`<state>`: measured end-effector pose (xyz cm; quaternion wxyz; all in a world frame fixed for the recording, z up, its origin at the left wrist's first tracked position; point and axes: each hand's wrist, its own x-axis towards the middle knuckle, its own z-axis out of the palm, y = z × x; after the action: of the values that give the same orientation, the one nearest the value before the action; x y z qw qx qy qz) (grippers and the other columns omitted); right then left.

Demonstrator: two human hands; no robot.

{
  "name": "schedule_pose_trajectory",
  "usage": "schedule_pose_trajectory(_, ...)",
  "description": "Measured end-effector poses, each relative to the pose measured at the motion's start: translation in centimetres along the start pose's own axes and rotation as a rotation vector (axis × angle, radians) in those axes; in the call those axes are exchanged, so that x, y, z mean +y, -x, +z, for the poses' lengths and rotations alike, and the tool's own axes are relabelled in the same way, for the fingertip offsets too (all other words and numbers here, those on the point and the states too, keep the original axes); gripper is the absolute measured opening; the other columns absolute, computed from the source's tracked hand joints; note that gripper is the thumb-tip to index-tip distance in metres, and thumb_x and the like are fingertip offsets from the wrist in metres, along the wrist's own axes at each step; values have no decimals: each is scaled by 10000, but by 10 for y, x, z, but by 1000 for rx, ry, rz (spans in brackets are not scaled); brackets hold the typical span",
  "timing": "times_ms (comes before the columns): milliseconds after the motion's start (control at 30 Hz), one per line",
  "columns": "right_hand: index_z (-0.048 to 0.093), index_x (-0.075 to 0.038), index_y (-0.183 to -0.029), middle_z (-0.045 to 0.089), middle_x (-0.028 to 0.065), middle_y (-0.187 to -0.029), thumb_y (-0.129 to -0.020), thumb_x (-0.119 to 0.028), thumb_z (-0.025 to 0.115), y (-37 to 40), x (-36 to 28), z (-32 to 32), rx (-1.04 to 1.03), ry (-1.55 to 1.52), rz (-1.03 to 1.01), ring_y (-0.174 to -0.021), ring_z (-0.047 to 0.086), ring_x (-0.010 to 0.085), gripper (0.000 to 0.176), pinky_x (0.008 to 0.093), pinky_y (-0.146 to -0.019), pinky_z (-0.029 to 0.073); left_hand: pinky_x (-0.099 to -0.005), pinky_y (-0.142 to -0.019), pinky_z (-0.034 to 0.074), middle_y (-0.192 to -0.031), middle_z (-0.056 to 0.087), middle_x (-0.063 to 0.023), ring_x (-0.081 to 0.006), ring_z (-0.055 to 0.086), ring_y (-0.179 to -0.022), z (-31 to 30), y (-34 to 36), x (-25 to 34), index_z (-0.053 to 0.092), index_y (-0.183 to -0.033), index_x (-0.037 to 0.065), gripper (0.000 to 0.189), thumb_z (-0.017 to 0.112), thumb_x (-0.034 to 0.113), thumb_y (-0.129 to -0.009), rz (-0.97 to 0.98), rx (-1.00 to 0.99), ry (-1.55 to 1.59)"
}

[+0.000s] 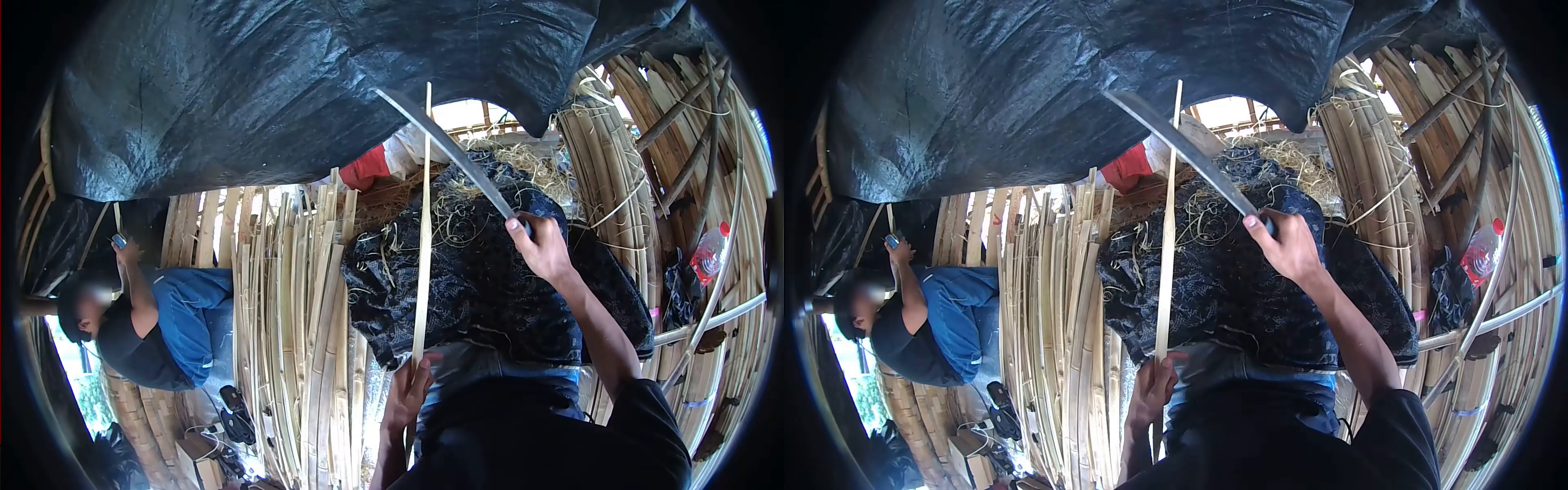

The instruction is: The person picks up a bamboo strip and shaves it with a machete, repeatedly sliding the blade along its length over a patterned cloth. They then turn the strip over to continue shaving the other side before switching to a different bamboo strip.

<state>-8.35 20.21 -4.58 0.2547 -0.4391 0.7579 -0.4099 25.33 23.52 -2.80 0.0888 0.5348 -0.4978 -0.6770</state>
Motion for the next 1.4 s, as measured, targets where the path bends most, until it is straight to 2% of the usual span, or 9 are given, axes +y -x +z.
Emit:
schedule_pose_trajectory(300,705,2,-831,558,175,-537,-892,-518,652,9,-5,9,-123,186,-197,-576,638,396,527,447,-596,509,-221,-435,293,-580,475,-4,-35,383,-458,0,-1,7,515,-1227,47,382,407,379,-1074,109,69,73)
schedule_pose_trajectory(800,673,-75,-832,588,118,-533,-853,-626,633,60,-29,80,-471,241,-532,-531,646,325,553,413,-540,529,-240,-496,351,-647,450,4,-69,393,-525,0,-3,2,523,-999,21,434,383,424,-1077,99,122,99)
schedule_pose_trajectory(967,709,-62,-867,597,131,-532,-833,-683,620,62,-30,86,-510,328,-507,-536,658,324,629,432,-548,545,-266,-513,358,-694,472,0,-78,430,-579,4,-12,-4,530,-1038,30,177,567,203,-1025,242,241,-52)
schedule_pose_trajectory(1033,710,-55,-866,607,134,-540,-831,-691,615,63,-26,89,-516,340,-506,-541,664,321,644,430,-554,552,-294,-539,384,-719,495,-38,-99,438,-607,2,-18,-18,529,-1060,19,160,608,141,-994,229,274,-93)
schedule_pose_trajectory(1100,711,-48,-866,616,137,-548,-830,-699,611,62,-25,90,-524,351,-505,-546,670,318,660,429,-559,559,-336,-567,418,-748,552,-108,-176,496,-609,-4,-33,-58,526,-1082,-5,168,575,138,-1009,518,365,-494)
schedule_pose_trajectory(1133,712,-44,-873,623,139,-556,-836,-698,605,61,-26,89,-531,380,-504,-552,674,318,664,426,-562,564,-392,-590,449,-819,609,-188,-309,574,-638,3,-21,-8,527,-1113,-20,172,520,130,-1028,307,300,-267)
schedule_pose_trajectory(1233,711,-40,-884,632,143,-567,-849,-696,590,57,-31,88,-553,449,-481,-561,680,320,667,426,-567,569,-435,-592,443,-815,627,-214,-397,596,-683,-3,-32,-18,536,-1119,-7,180,478,144,-1040,487,238,-339)
schedule_pose_trajectory(1300,709,-40,-888,634,145,-570,-856,-694,583,56,-31,90,-572,487,-463,-565,682,322,666,428,-568,569,-481,-602,438,-781,630,-217,-409,602,-688,-2,-26,-11,543,-1094,-8,204,484,180,-1039,213,225,-352)
schedule_pose_trajectory(1400,702,-36,-905,638,153,-576,-867,-682,579,53,-32,93,-566,491,-424,-567,684,328,659,449,-570,570,-502,-576,450,-728,627,-221,-408,588,-620,2,-36,-33,547,-1035,-28,238,518,207,-1024,640,548,-916)
